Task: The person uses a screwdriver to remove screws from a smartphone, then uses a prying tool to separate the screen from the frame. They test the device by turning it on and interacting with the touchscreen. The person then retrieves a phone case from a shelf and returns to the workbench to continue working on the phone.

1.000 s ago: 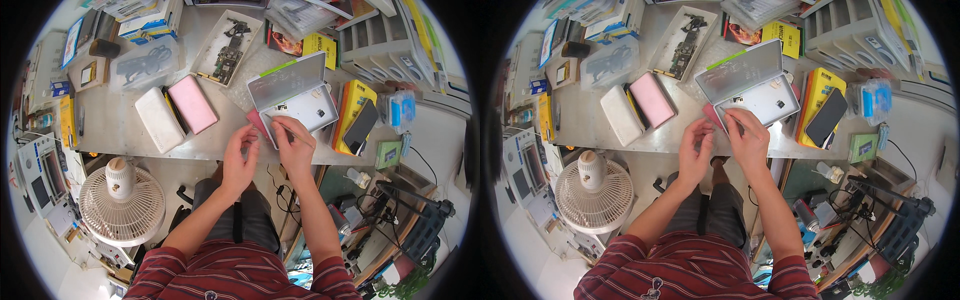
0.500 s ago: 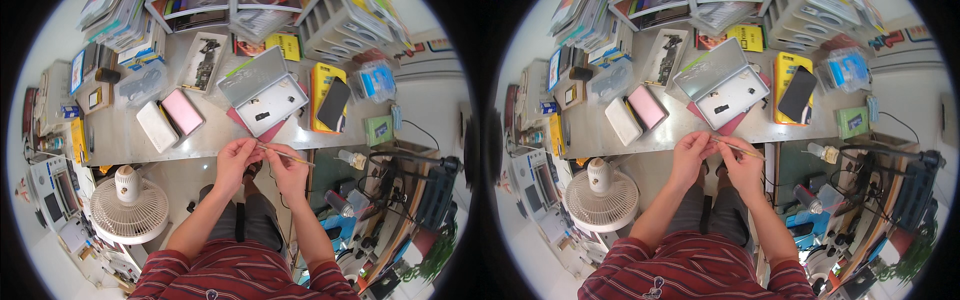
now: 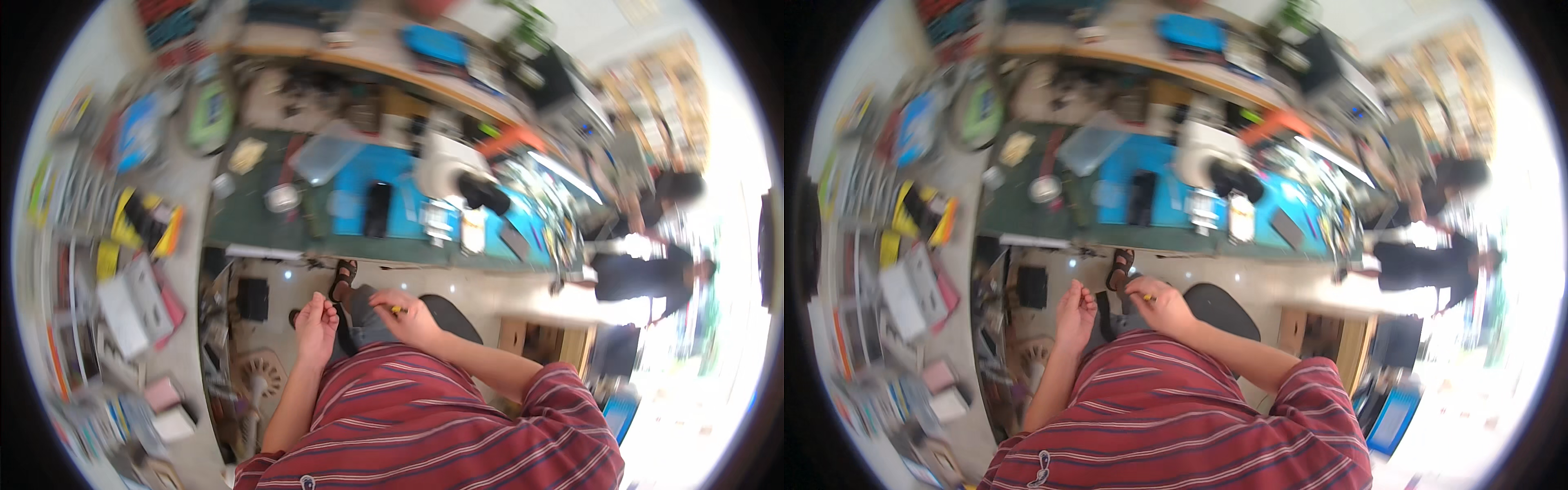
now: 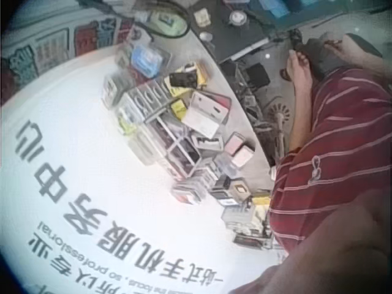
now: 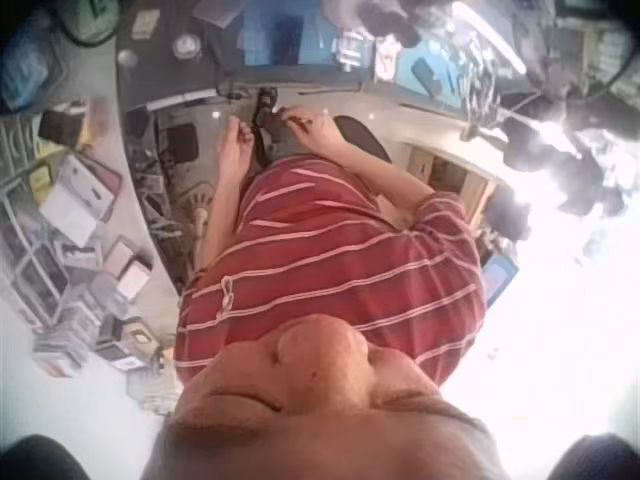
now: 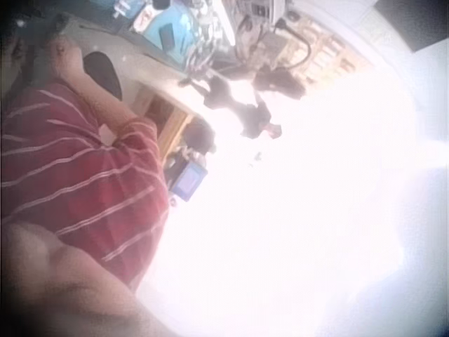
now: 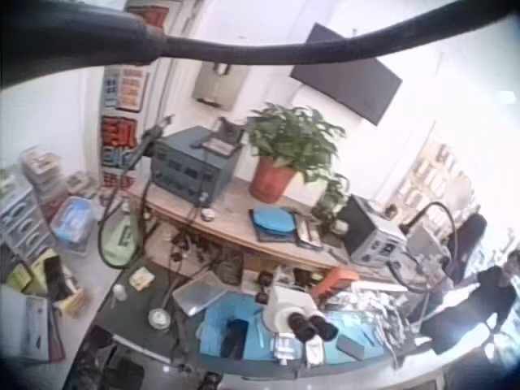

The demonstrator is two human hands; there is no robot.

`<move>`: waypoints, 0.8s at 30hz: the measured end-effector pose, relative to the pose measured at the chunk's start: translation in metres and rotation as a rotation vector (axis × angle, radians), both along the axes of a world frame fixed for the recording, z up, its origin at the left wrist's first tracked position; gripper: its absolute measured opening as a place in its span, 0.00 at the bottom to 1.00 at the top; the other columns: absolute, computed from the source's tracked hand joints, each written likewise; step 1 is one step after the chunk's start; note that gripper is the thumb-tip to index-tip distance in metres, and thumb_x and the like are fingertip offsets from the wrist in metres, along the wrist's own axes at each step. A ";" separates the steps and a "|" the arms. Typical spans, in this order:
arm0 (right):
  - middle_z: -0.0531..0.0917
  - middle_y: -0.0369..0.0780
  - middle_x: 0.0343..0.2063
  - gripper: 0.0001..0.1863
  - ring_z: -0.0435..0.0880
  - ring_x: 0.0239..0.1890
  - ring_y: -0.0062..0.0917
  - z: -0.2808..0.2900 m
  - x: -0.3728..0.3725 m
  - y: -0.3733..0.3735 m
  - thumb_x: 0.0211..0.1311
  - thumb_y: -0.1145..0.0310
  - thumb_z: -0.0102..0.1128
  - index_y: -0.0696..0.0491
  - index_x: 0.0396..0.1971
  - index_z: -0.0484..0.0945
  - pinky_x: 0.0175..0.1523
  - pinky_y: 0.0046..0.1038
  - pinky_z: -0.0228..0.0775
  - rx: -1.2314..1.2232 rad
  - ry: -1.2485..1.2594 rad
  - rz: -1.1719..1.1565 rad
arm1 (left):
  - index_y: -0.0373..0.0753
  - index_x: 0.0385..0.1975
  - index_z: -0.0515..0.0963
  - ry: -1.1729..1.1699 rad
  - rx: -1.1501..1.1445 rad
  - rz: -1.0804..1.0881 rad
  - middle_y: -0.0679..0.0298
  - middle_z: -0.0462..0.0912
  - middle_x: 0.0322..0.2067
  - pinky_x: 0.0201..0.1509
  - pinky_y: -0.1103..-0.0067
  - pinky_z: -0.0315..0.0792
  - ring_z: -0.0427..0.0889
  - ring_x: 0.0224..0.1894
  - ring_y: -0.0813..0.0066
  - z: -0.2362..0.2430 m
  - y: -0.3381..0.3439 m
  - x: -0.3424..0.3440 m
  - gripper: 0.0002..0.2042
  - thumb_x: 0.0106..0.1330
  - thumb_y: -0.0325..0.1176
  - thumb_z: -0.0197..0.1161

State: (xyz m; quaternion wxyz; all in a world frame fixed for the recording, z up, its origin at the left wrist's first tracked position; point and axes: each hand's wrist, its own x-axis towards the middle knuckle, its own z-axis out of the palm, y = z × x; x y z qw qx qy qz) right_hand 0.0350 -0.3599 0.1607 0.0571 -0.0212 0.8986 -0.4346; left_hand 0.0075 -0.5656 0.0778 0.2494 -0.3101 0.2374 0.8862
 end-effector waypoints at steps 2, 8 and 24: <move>0.84 0.47 0.38 0.08 0.85 0.42 0.45 -0.005 0.037 0.074 0.67 0.72 0.58 0.55 0.43 0.79 0.46 0.39 0.77 0.188 -0.049 -0.274 | 0.42 0.35 0.74 0.109 -0.004 -0.245 0.69 0.77 0.28 0.31 0.84 0.71 0.74 0.28 0.83 0.015 0.047 -0.005 0.09 0.76 0.39 0.59; 0.85 0.46 0.31 0.11 0.84 0.34 0.40 -0.037 0.133 0.297 0.66 0.69 0.61 0.54 0.45 0.81 0.42 0.40 0.75 0.390 0.085 -1.033 | 0.41 0.33 0.75 0.260 -0.052 -0.701 0.70 0.77 0.28 0.30 0.84 0.69 0.73 0.27 0.84 0.030 0.158 -0.010 0.11 0.75 0.40 0.60; 0.81 0.40 0.36 0.14 0.80 0.38 0.35 -0.120 0.089 0.602 0.57 0.70 0.68 0.53 0.44 0.81 0.45 0.34 0.75 0.695 0.229 -0.678 | 0.42 0.38 0.77 -0.026 0.066 -0.689 0.71 0.81 0.31 0.33 0.86 0.75 0.79 0.31 0.83 -0.012 0.532 -0.020 0.11 0.75 0.43 0.58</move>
